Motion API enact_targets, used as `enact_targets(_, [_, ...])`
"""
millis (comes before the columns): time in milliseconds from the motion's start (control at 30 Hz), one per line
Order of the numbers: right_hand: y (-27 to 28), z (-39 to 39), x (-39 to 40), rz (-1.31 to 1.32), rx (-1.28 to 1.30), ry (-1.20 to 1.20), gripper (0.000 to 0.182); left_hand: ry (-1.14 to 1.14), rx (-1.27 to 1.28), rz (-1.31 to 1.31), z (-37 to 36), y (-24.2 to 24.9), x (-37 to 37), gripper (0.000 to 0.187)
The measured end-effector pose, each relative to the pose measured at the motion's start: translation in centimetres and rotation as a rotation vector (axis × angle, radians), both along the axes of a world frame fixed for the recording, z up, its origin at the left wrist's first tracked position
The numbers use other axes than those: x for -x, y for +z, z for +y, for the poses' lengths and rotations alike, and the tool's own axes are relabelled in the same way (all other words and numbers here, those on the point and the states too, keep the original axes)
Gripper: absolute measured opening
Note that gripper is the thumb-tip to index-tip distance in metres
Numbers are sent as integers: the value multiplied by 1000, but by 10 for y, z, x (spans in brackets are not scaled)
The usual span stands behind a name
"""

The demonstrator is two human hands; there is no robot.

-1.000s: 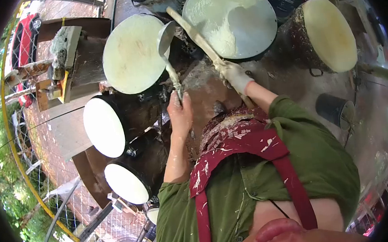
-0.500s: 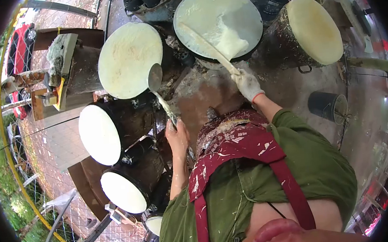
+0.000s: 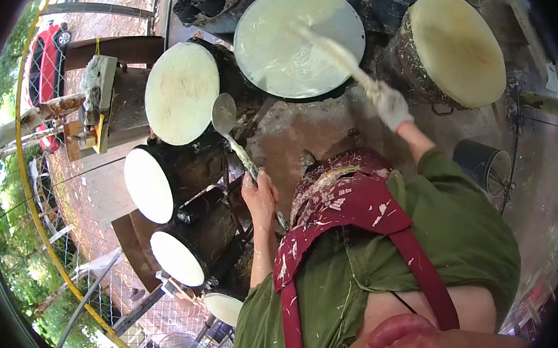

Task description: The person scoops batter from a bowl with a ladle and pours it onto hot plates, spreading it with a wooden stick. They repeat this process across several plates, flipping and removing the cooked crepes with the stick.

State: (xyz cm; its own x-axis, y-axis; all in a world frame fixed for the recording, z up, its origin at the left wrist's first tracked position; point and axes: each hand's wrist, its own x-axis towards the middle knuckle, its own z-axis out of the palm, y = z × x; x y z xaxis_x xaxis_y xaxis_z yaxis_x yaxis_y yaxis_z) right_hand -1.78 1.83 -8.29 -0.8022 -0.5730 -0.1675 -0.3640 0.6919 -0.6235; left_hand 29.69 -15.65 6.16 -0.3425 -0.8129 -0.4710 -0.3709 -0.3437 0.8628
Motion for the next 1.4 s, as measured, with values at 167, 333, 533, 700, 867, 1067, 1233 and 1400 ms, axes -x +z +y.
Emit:
enact_targets(167, [19, -9, 44, -490, 138, -35, 36, -34, 18, -35, 13, 5, 23, 11])
enact_targets(333, [-33, 28, 41, -97, 109, 157, 49, 27, 15, -68, 22, 5, 31, 9])
enact_targets(533, [-36, -73, 174, 195, 11, 211, 53, 74, -5, -97, 33, 6, 23, 10])
enact_targets(700, [11, -155, 166, 215, -76, 125, 44, 103, -33, -130, 44, 13, 27, 12])
enact_targets(867, [18, -78, 77, -8, 544, 211, 42, 44, -3, -107, 34, 11, 32, 13])
enact_targets(1067, [-10, 27, 34, -1263, 595, -392, 30, -47, 29, -19, 28, 5, 60, 12])
enact_targets(1233, [15, 26, 39, -1031, 525, -331, 23, -84, -16, 19, 34, 9, 74, 10])
enact_targets(1400, [20, 28, 43, -1070, 355, -233, 28, -76, 2, 25, 33, 5, 66, 12])
